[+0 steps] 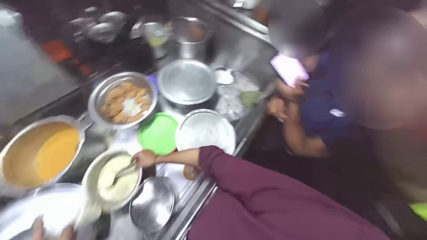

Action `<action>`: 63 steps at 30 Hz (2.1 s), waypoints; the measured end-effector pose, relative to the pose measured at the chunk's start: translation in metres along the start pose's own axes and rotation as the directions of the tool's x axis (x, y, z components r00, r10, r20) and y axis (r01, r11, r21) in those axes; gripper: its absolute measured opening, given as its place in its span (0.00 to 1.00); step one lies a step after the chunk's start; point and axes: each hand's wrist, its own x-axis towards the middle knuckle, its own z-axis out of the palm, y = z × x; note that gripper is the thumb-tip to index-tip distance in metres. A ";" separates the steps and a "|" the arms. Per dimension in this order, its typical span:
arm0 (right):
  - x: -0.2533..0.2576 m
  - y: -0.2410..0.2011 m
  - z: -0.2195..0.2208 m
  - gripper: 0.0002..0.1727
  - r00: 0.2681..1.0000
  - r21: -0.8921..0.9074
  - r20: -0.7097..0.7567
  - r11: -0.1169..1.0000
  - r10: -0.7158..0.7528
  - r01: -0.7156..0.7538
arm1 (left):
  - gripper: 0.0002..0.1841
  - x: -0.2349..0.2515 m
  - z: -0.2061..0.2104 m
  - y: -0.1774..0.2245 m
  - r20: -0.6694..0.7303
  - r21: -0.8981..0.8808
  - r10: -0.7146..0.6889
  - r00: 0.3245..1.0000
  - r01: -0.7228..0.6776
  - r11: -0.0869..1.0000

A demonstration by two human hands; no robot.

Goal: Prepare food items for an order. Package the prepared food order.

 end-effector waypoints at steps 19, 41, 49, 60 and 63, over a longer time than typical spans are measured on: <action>-0.029 -0.085 -0.105 0.13 0.985 -0.020 -0.034 0.985 -0.170 0.169 | 0.45 0.030 0.026 -0.095 -0.139 -0.043 -0.103 0.985 0.098 0.994; -0.014 -0.044 -0.049 0.14 0.986 -0.034 -0.012 0.986 -0.164 0.164 | 0.45 0.028 0.010 -0.091 -0.093 -0.202 -0.319 0.943 0.296 0.934; 0.011 -0.024 -0.004 0.17 0.973 -0.699 0.108 0.680 -0.205 0.221 | 0.45 0.028 0.002 -0.093 -0.126 -0.206 -0.347 0.929 0.318 0.926; 0.022 0.013 0.015 0.15 0.994 -0.121 0.073 0.990 0.086 -0.077 | 0.45 0.028 0.004 -0.094 -0.092 -0.206 -0.344 0.934 0.320 0.925; 0.015 0.012 0.004 0.15 0.997 0.009 0.059 0.998 0.056 -0.056 | 0.45 0.030 0.004 -0.094 -0.104 -0.180 -0.327 0.939 0.306 0.935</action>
